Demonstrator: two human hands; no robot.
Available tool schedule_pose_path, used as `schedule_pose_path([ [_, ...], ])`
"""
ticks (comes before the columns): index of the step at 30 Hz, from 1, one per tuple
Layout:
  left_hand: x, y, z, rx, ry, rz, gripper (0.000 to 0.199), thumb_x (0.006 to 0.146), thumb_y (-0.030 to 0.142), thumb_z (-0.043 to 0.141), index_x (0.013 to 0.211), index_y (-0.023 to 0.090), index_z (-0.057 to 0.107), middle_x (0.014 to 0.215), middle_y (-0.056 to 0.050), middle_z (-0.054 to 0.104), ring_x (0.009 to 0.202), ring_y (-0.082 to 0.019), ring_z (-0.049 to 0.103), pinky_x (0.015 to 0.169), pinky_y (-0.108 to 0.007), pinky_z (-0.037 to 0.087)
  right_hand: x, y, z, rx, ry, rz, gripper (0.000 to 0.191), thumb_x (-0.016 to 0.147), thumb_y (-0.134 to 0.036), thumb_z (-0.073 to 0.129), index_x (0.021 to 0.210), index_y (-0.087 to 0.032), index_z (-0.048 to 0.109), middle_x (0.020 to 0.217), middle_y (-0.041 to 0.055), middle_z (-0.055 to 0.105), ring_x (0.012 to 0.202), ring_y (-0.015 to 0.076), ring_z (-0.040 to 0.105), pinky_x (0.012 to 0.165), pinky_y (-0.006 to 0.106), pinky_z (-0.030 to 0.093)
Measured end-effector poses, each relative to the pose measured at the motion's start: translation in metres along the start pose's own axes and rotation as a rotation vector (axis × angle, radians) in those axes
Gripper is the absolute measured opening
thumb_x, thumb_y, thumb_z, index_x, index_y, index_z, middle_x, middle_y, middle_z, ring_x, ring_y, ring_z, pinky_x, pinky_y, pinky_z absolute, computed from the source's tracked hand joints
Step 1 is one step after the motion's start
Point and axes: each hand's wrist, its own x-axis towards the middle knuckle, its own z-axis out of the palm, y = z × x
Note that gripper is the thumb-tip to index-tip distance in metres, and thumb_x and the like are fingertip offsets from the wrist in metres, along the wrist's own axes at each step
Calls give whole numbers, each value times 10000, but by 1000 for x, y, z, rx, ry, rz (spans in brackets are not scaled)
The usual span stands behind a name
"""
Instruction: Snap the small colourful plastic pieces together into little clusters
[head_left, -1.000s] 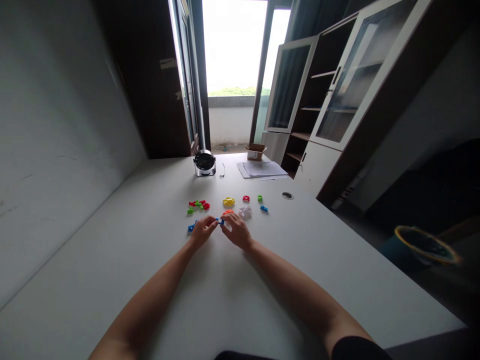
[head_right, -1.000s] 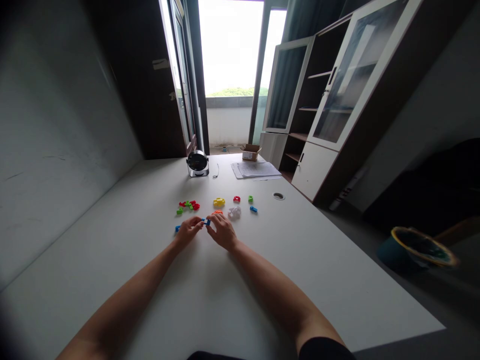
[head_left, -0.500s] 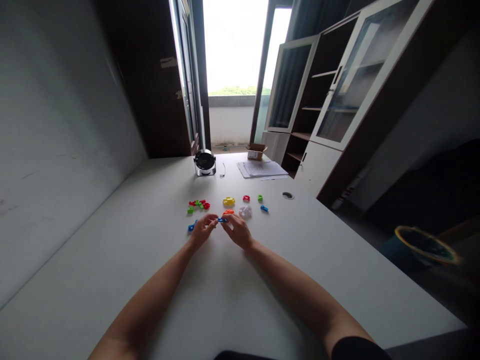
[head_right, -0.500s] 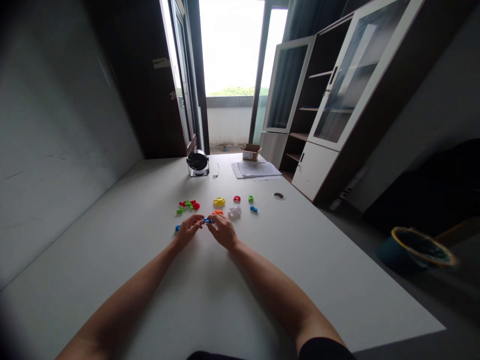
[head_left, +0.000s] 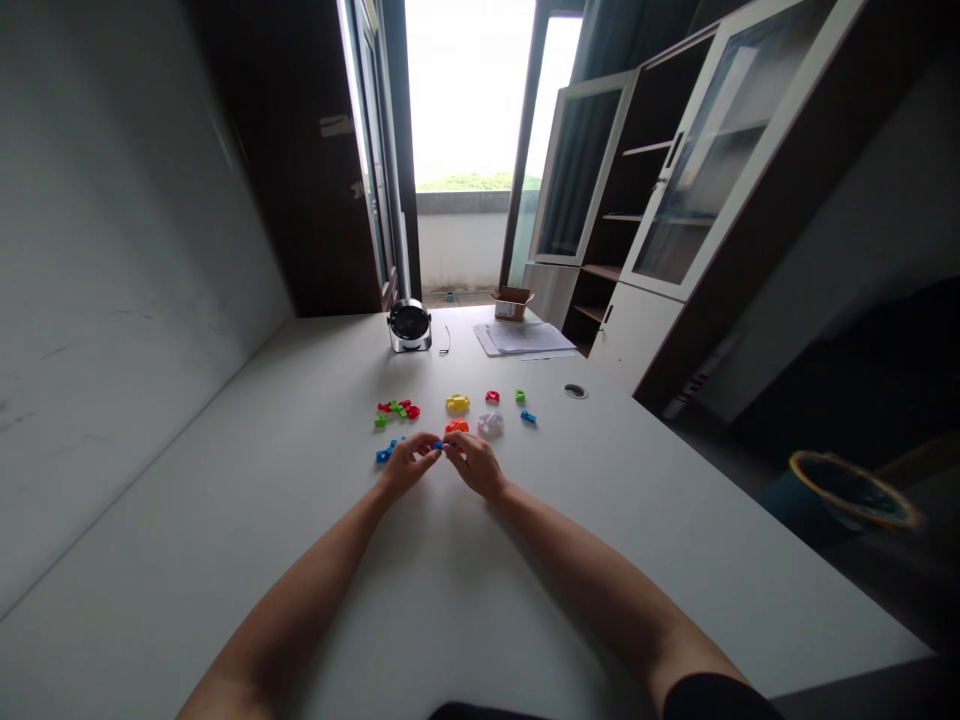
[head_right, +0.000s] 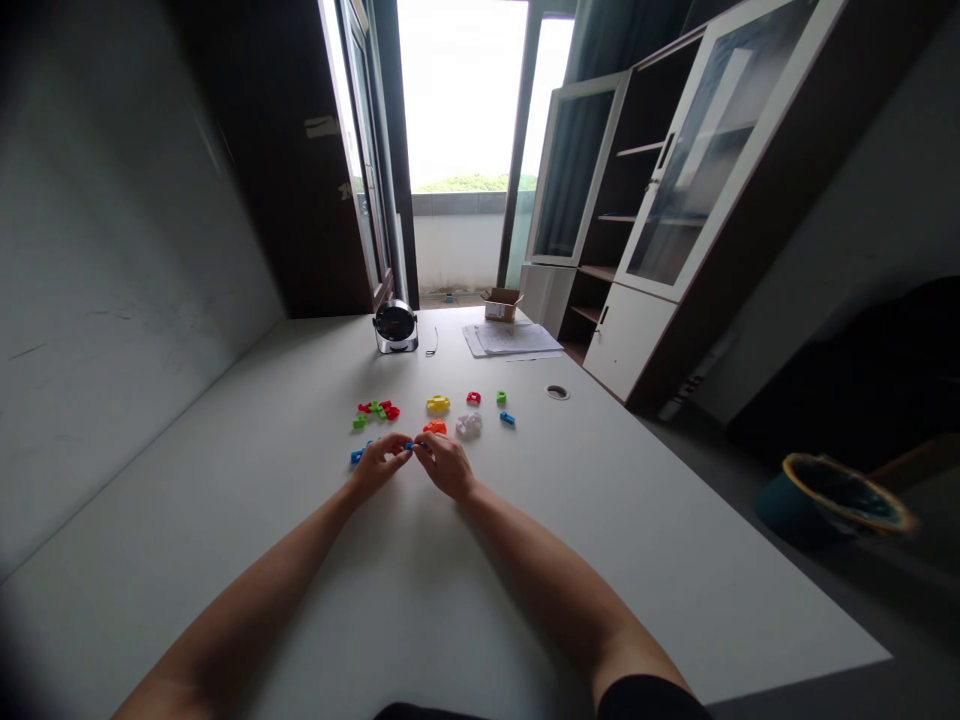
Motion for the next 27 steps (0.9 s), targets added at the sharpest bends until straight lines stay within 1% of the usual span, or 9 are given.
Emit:
schedule_pose_path([
  [4, 0, 3, 0, 5, -4, -9, 274, 875, 445, 600, 965, 206, 701, 864, -40, 708, 771, -169, 625, 738, -288, 498, 0, 1, 1, 15, 24, 8, 187, 1002, -320, 458, 1000, -228, 622, 877, 45, 689, 781, 180, 634, 744, 295, 491],
  [8, 1, 6, -2, -3, 3, -36, 298, 877, 478, 590, 929, 204, 695, 831, -35, 704, 759, -171, 623, 714, -276, 488, 0, -1, 1, 11, 56, -5, 195, 986, -313, 481, 1110, -227, 604, 971, 76, 693, 847, 202, 642, 783, 330, 505],
  [12, 2, 4, -2, 6, 38, -48, 304, 877, 483, 587, 885, 197, 687, 784, -19, 692, 727, -157, 614, 682, -254, 469, 0, -1, 2, -10, 38, -45, 257, 954, -330, 544, 1186, -224, 577, 979, 81, 684, 854, 211, 634, 794, 353, 515],
  [15, 2, 1, -2, 11, 42, -47, 305, 884, 479, 573, 862, 196, 683, 760, -11, 681, 716, -152, 609, 675, -250, 465, 1, 0, 4, -43, 25, -75, 279, 936, -309, 571, 1203, -230, 572, 992, 80, 678, 899, 222, 625, 816, 367, 513],
  [19, 2, -3, -2, 16, 21, -58, 306, 894, 484, 552, 852, 208, 676, 752, -9, 681, 723, -159, 622, 688, -259, 480, 1, 3, 5, -56, 22, -71, 254, 945, -288, 557, 1192, -238, 586, 984, 79, 676, 901, 220, 624, 814, 362, 512],
  [22, 3, -3, -1, -12, 25, -74, 308, 895, 489, 547, 897, 208, 673, 790, -17, 695, 740, -164, 639, 705, -269, 496, 0, 3, 5, -46, 23, -69, 238, 951, -307, 560, 1175, -236, 597, 959, 74, 679, 881, 213, 629, 804, 354, 514],
  [27, 2, -5, 0, -83, 42, -63, 310, 894, 449, 570, 1055, 195, 647, 871, -41, 699, 757, -164, 654, 733, -292, 523, 1, 4, 6, -18, 41, -33, 209, 953, -367, 570, 1107, -234, 616, 925, 65, 679, 833, 201, 628, 775, 333, 509],
])
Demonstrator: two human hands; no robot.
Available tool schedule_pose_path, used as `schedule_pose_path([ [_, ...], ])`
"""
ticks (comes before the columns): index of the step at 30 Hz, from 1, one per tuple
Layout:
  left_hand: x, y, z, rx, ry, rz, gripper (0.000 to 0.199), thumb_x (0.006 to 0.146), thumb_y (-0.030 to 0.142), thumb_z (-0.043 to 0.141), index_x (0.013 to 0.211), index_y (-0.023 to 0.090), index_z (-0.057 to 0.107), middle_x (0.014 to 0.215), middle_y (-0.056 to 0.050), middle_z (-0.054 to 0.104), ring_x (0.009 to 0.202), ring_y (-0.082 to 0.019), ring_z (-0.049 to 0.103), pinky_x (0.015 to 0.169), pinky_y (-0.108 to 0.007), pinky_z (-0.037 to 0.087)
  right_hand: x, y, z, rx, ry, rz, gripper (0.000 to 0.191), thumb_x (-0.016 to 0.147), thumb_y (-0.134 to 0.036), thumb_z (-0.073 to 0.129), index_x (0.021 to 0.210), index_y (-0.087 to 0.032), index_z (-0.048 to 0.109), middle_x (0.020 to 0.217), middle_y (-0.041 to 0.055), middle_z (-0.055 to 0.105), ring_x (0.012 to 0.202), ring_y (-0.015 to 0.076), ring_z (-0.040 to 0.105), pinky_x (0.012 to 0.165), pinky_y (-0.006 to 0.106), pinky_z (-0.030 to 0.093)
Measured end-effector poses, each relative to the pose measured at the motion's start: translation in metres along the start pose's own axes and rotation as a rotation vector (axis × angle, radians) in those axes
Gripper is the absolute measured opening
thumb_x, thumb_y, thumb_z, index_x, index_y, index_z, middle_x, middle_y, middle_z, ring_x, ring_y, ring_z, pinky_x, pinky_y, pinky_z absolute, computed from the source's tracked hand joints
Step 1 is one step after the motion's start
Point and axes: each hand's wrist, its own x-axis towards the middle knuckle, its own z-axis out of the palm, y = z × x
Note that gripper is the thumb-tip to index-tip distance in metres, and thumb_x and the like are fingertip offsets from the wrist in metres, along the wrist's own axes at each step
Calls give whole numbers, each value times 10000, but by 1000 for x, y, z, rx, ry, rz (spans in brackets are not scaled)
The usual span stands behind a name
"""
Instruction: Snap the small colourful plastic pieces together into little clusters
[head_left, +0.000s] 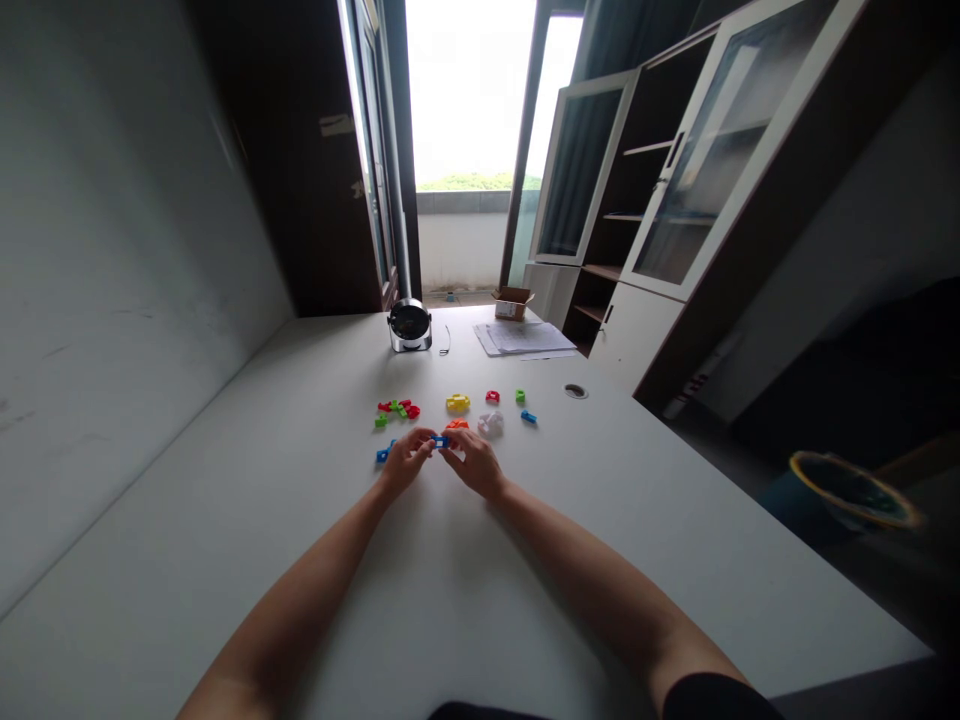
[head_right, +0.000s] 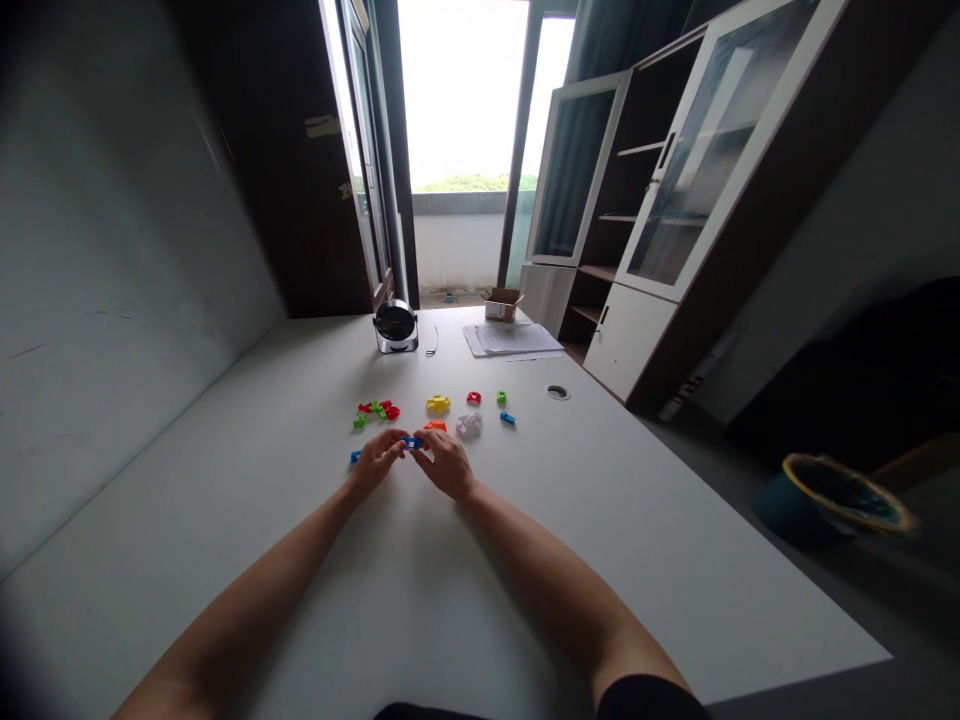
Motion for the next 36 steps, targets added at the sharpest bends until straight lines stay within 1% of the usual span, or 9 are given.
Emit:
schedule_pose_path([
  [6, -1, -5, -1, 40, 9, 33, 280, 874, 384, 613, 1079, 196, 652, 927, -52, 696, 781, -161, 652, 740, -294, 527, 0, 0, -1, 2, 7, 36, 226, 949, -432, 570, 1015, -223, 627, 849, 43, 666, 769, 180, 615, 743, 303, 487],
  [10, -2, -2, -1, 46, -1, 36, 295, 873, 388, 618, 1099, 203, 657, 926, -49, 698, 798, -159, 649, 752, -288, 525, 0, 1, -1, -22, -10, 39, 245, 960, -449, 542, 958, -219, 628, 801, 32, 655, 722, 169, 598, 728, 293, 471],
  [13, -3, 0, -1, 46, -25, 27, 281, 867, 407, 626, 1058, 206, 677, 923, -49, 706, 794, -161, 648, 750, -282, 523, 0, 2, -1, -29, -23, 32, 254, 981, -427, 504, 908, -217, 628, 790, 30, 650, 726, 167, 598, 729, 286, 465],
  [16, -3, 1, 0, 52, -58, 35, 256, 870, 414, 621, 1007, 209, 691, 923, -47, 712, 789, -163, 645, 749, -277, 518, 0, 3, -2, -24, -25, 33, 263, 997, -407, 476, 899, -217, 629, 803, 36, 653, 752, 171, 607, 740, 283, 466],
  [23, -2, 1, 1, 95, -54, 59, 245, 865, 385, 635, 1038, 216, 675, 881, -24, 697, 771, -148, 632, 728, -260, 509, -1, 4, -1, -11, -20, 49, 242, 1002, -384, 472, 935, -213, 629, 858, 44, 672, 796, 175, 616, 780, 284, 464],
  [27, -2, 0, 1, 117, -51, 67, 234, 876, 378, 612, 1036, 219, 675, 911, -27, 702, 784, -149, 637, 749, -266, 514, -1, 3, -2, 3, -14, 59, 221, 998, -377, 482, 951, -220, 629, 873, 41, 678, 803, 176, 623, 781, 284, 467],
  [30, -2, 0, 1, 127, -48, 66, 243, 893, 394, 585, 1024, 211, 677, 913, -35, 707, 786, -154, 641, 746, -271, 515, -1, 1, -2, 13, 0, 66, 192, 987, -369, 502, 1033, -222, 617, 901, 43, 681, 788, 175, 626, 764, 288, 478],
  [33, -1, 3, 1, 138, -45, 54, 272, 908, 424, 559, 1006, 201, 680, 901, -41, 713, 780, -155, 644, 735, -269, 515, -1, -1, -3, 20, 10, 61, 226, 979, -344, 512, 1152, -219, 585, 939, 54, 681, 782, 174, 627, 762, 297, 494],
  [36, -1, 6, 0, 151, -41, 32, 295, 915, 446, 540, 1000, 202, 682, 886, -41, 717, 772, -156, 647, 715, -261, 510, 0, -2, -2, -3, -10, 34, 258, 958, -311, 539, 1198, -220, 566, 982, 64, 672, 833, 185, 626, 789, 315, 504],
])
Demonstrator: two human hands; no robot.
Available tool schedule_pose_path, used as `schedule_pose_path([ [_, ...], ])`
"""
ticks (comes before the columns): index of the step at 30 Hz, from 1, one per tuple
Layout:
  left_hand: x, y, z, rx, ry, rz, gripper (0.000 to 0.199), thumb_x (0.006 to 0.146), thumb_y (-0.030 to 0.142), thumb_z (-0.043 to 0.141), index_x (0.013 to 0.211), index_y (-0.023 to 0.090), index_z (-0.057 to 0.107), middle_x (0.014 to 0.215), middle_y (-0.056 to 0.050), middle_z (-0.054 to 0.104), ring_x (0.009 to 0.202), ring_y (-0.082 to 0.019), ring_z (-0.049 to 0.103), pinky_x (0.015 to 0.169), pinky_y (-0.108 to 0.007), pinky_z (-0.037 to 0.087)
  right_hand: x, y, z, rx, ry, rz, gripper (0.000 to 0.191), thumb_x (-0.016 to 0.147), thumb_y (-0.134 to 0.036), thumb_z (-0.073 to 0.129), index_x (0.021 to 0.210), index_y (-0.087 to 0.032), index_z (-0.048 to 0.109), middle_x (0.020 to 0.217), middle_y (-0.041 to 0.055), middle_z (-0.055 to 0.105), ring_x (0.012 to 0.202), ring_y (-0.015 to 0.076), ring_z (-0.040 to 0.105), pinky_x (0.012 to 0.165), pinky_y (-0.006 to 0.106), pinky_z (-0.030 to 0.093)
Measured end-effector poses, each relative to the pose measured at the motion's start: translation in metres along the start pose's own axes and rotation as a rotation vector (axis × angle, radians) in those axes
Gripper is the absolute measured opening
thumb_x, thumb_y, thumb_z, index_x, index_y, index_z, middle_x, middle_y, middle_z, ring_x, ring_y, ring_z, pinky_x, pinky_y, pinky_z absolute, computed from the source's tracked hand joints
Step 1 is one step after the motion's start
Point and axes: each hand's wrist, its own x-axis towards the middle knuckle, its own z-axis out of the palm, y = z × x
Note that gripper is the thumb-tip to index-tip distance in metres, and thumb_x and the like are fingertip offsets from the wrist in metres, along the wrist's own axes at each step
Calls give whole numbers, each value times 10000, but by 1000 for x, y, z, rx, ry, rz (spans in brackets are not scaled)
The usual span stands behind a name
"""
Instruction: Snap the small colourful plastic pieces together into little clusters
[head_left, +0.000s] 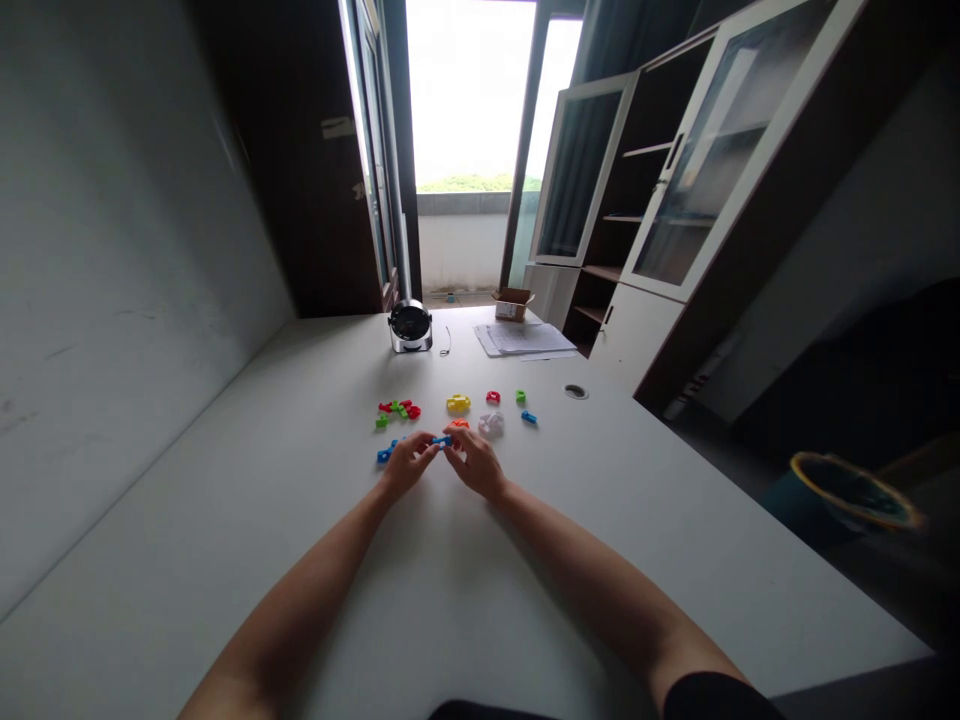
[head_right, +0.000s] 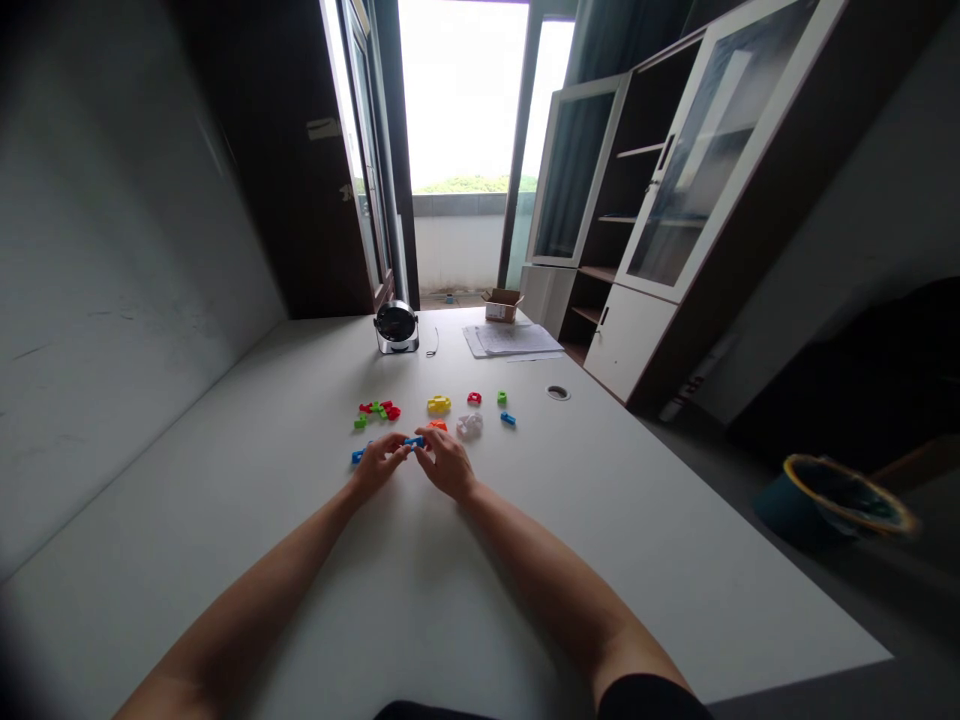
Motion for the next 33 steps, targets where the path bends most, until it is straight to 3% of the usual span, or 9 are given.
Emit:
schedule_pose_path([
  [5, 0, 1, -1, 42, 19, -24, 302, 917, 450, 522, 985, 204, 684, 853, -35, 711, 760, -159, 637, 695, -254, 497, 0, 1, 2, -79, -36, -50, 286, 919, -275, 592, 1202, -238, 569, 1070, 76, 650, 989, 221, 607, 850, 346, 508],
  [15, 0, 0, 0, 102, 10, -51, 326, 934, 459, 475, 948, 208, 683, 819, -16, 705, 747, -152, 635, 673, -239, 475, -1, 6, 5, -132, -54, -76, 257, 943, -252, 561, 1200, -247, 583, 1070, 73, 644, 994, 225, 602, 861, 348, 499],
  [19, 0, 2, -3, 179, 55, -49, 287, 944, 401, 457, 939, 228, 686, 866, -16, 714, 786, -159, 638, 692, -249, 471, 7, 10, -3, -145, 10, -64, 249, 945, -269, 556, 1189, -244, 597, 1077, 76, 646, 1025, 236, 591, 913, 375, 470],
  [22, 1, 2, -7, 292, 142, -38, 244, 928, 326, 466, 913, 227, 688, 893, -28, 711, 813, -175, 627, 722, -274, 467, 19, 26, -21, -163, 160, 33, 250, 954, -288, 523, 1185, -223, 594, 1064, 79, 642, 996, 228, 583, 901, 365, 462],
  [26, 2, 0, -11, 468, 316, -40, 200, 891, 249, 489, 874, 222, 687, 945, -50, 713, 936, -226, 608, 877, -355, 437, 28, 67, -57, -344, 372, 227, 257, 921, -297, 522, 1127, -176, 618, 1035, 100, 630, 983, 245, 546, 905, 373, 428],
  [29, 2, -4, -15, 561, 423, -128, 178, 872, 241, 508, 882, 233, 685, 1002, -60, 710, 1022, -268, 577, 905, -398, 405, 21, 100, -80, -516, 417, 390, 287, 892, -308, 531, 1115, -158, 633, 1054, 123, 623, 982, 260, 518, 887, 372, 398],
  [33, 2, -13, -16, 581, 421, -191, 175, 860, 246, 520, 912, 240, 687, 1054, -72, 697, 1087, -292, 539, 931, -421, 387, 2, 133, -93, -643, 374, 648, 300, 867, -316, 549, 1113, -175, 645, 1110, 120, 621, 1031, 271, 501, 856, 351, 378],
])
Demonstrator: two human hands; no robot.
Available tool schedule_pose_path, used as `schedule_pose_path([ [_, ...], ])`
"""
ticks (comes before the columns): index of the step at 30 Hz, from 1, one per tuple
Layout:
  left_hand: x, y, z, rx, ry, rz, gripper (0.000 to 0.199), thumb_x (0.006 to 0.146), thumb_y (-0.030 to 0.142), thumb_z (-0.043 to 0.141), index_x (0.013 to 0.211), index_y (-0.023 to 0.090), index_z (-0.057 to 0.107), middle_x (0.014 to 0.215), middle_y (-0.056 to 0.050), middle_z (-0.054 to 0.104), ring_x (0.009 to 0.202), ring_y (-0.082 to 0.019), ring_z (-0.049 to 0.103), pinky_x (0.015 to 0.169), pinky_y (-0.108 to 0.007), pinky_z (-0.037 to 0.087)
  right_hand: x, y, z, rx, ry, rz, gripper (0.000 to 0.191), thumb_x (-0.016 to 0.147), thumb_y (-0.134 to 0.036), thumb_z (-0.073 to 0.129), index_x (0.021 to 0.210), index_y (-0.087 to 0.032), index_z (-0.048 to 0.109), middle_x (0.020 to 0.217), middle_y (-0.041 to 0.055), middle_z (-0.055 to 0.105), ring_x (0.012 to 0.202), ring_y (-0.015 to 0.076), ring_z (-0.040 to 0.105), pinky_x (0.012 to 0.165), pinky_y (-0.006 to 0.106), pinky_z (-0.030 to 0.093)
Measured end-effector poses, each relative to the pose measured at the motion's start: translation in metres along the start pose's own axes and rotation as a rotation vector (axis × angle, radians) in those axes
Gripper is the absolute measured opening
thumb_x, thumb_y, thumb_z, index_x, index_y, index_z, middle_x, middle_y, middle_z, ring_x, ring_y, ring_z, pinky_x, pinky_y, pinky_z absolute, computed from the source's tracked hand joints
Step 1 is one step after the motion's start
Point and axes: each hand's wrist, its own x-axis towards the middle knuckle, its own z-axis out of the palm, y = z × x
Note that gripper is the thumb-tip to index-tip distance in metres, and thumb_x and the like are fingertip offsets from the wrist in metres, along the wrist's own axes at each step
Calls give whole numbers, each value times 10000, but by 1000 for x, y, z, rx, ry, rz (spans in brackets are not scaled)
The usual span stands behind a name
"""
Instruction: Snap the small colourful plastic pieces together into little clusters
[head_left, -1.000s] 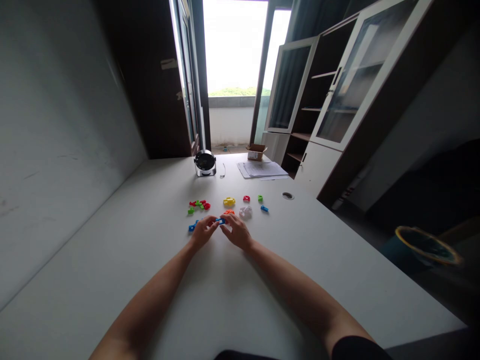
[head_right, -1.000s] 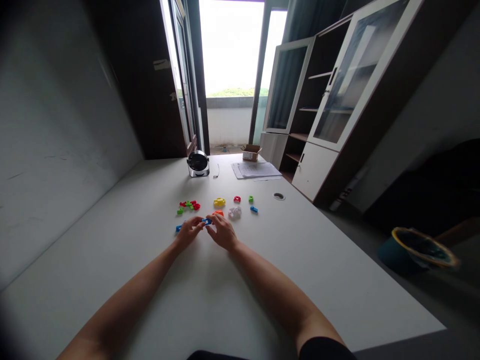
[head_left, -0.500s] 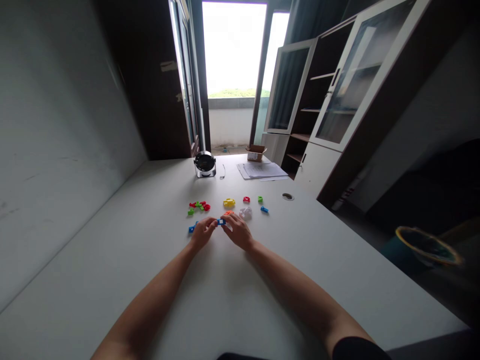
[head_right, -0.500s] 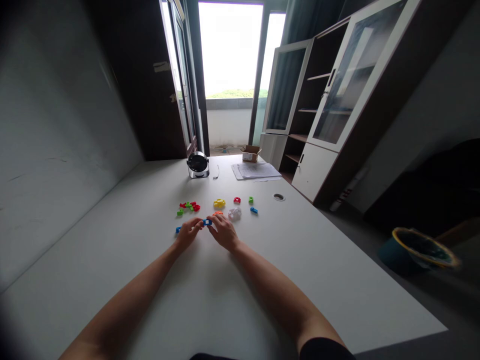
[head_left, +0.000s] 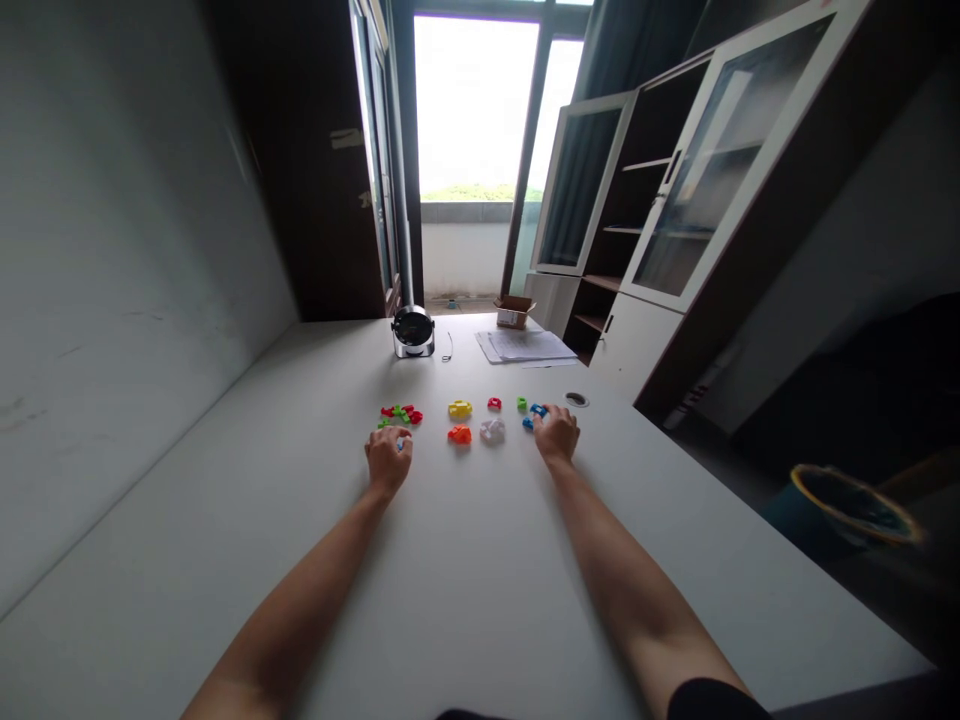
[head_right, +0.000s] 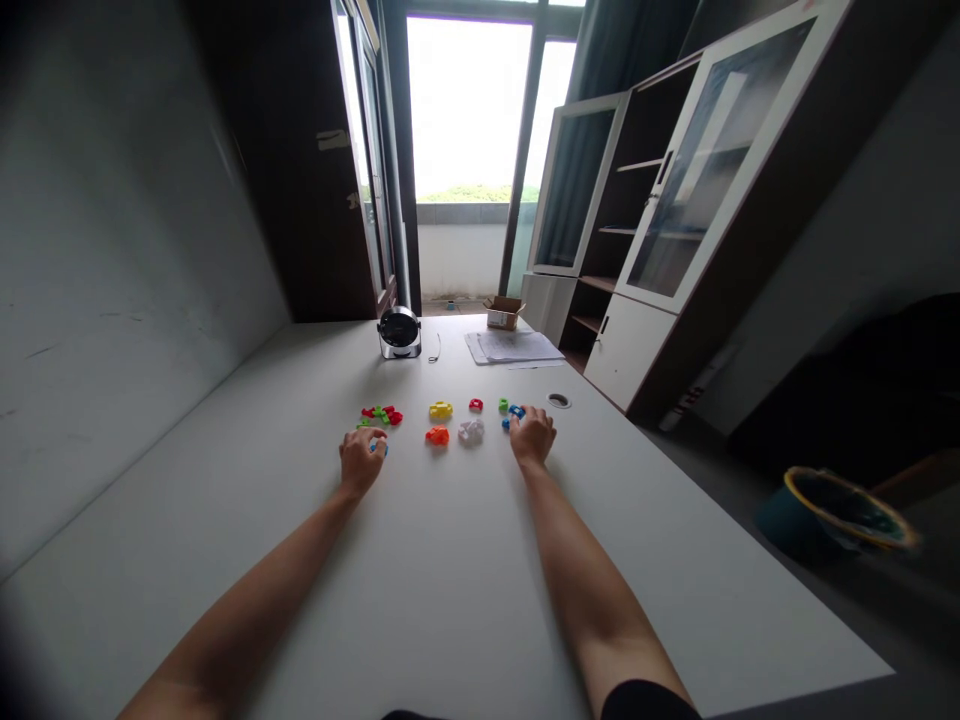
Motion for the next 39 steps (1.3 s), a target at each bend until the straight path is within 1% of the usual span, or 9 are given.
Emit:
schedule_pose_path([
  [3, 0, -5, 5, -6, -49, 6, 184, 854, 244, 522, 936, 233, 686, 1060, -76, 689, 1066, -289, 540, 946, -422, 394, -1, 12, 6, -73, -122, 95, 284, 863, -316, 566, 1103, -196, 660, 1125, 111, 623, 1043, 268, 510, 853, 347, 377],
  [6, 1, -9, 9, -12, -95, 32, 188, 847, 240, 523, 947, 226, 682, 1053, -76, 681, 1049, -276, 545, 967, -408, 406, -1, 13, 8, -106, -182, 126, 286, 864, -320, 574, 1108, -203, 666, 1118, 114, 624, 1062, 270, 513, 869, 352, 378],
  [10, 2, -12, 12, -5, -136, 49, 231, 812, 184, 519, 975, 215, 681, 1063, -81, 669, 1062, -266, 541, 986, -397, 410, 0, 10, 7, -101, -181, 133, 302, 873, -342, 568, 1121, -201, 666, 1105, 117, 624, 1077, 271, 507, 891, 356, 378],
  [17, 1, -16, 14, -16, -190, 110, 430, 686, 10, 464, 1002, 211, 675, 1090, -67, 650, 1091, -246, 532, 1007, -381, 406, -2, 9, 7, -122, -205, 108, 298, 876, -359, 571, 1103, -202, 682, 1096, 118, 622, 1077, 275, 510, 910, 369, 376],
  [20, 1, -19, 16, -37, -193, 133, 441, 684, -17, 447, 994, 202, 673, 1080, -69, 643, 1079, -233, 540, 1006, -373, 413, -2, 9, 8, -130, -207, 100, 291, 876, -356, 570, 1095, -205, 686, 1094, 115, 624, 1072, 276, 515, 909, 372, 378],
  [29, 0, -13, 16, -64, -189, 149, 372, 784, 34, 482, 1077, 201, 639, 1116, -93, 619, 1046, -218, 566, 963, -340, 444, -3, 7, 6, -113, -199, 105, 271, 889, -323, 542, 1092, -197, 671, 1091, 116, 627, 1072, 270, 520, 906, 367, 374],
  [32, -2, -11, 13, 12, -178, 141, 391, 785, 41, 489, 1109, 211, 627, 1143, -96, 618, 1076, -240, 552, 970, -363, 426, -4, 5, 4, -103, -206, 92, 256, 891, -313, 539, 1075, -195, 671, 1083, 117, 625, 1063, 269, 521, 889, 360, 372],
  [36, -4, -10, 9, 138, -156, 63, 401, 793, 64, 499, 1137, 232, 618, 1182, -108, 611, 1118, -287, 523, 931, -401, 411, -4, 5, 4, -107, -209, 75, 217, 884, -287, 542, 1034, -196, 669, 1062, 109, 624, 1046, 264, 521, 868, 347, 368],
  [39, -3, -12, 9, 184, -145, 57, 402, 818, 96, 504, 1186, 228, 598, 1194, -121, 601, 1110, -291, 516, 932, -403, 402, -4, 5, 5, -108, -198, 77, 200, 880, -263, 538, 1023, -196, 659, 1040, 103, 625, 1033, 258, 523, 855, 339, 366],
])
